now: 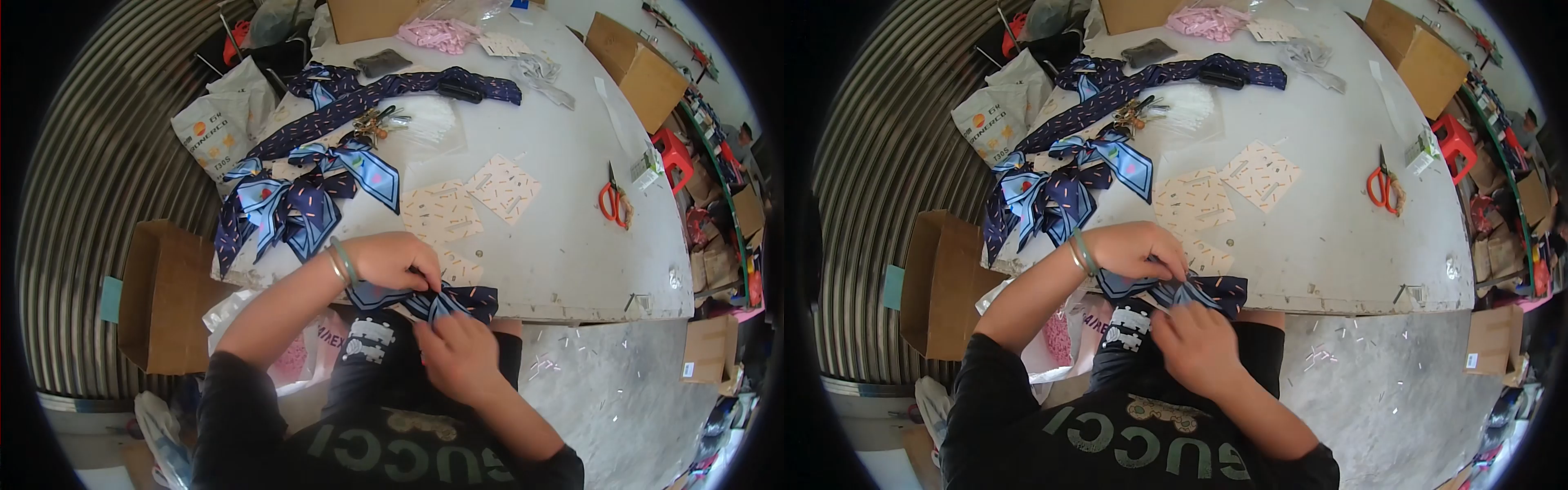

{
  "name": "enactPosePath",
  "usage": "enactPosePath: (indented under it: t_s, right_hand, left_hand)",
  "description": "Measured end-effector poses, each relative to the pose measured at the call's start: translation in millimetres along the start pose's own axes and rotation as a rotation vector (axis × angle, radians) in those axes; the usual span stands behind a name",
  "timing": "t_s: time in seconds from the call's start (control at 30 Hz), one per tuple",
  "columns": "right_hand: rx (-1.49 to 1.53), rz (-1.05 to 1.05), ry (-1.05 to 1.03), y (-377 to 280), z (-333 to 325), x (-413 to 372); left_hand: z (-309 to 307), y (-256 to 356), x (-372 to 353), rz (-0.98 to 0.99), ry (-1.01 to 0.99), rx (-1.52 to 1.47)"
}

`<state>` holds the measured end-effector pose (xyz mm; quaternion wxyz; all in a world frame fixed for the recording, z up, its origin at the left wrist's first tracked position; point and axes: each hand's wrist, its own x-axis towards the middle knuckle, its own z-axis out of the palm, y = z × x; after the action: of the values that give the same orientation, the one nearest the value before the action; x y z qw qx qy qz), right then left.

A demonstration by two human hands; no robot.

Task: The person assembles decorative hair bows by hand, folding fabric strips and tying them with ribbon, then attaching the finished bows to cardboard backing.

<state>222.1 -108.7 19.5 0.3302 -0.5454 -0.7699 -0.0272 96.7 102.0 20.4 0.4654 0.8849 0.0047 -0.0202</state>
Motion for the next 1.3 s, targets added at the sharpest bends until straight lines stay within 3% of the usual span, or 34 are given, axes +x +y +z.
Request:
enactPosePath:
  t_s: [0.13,0.23,0.33,0.43,0.53,0.67,0.77,0.87,1.07,1.17,1.3]
  right_hand:
    - [-0.234,-0.168,0.020,-5,58,38]
    - [-0.223,-0.240,-0.159,-13,68,41]
    - [0.118,-0.362,-0.130,-3,46,24]
    - [0.025,-0.278,-0.400,11,19,-6]
    - [0.389,-0.150,-0.428,9,-2,-27]
    - [0.227,0.008,-0.070,16,-16,-23]
    - [-0.097,-0.196,-0.088,4,2,-2]
    - [-0.195,-0.249,-0.017,4,38,-1]
    - [-0.009,-0.357,0.106,15,49,4]
    - [0.069,-0.399,0.020,21,49,-13]
    - [0.078,-0.404,0.056,16,52,-17]
  left_hand:
    - [-4,4,8,-0.097,-0.052,-0.064]
    - [-6,0,8,-0.094,-0.039,-0.079]
    - [-4,2,3,-0.059,-0.028,-0.045]
    - [1,0,2,-0.041,0.030,-0.029]
    - [3,6,0,-0.130,0.084,-0.087]
    - [3,10,-4,-0.099,0.085,-0.064]
    - [8,11,-2,-0.054,0.122,0.033]
    - [13,14,0,-0.058,0.157,0.061]
    - [19,11,-2,-0.079,0.220,0.080]
    - [21,11,-2,-0.102,0.223,0.091]
    - [23,9,-1,-0.111,0.230,0.118]
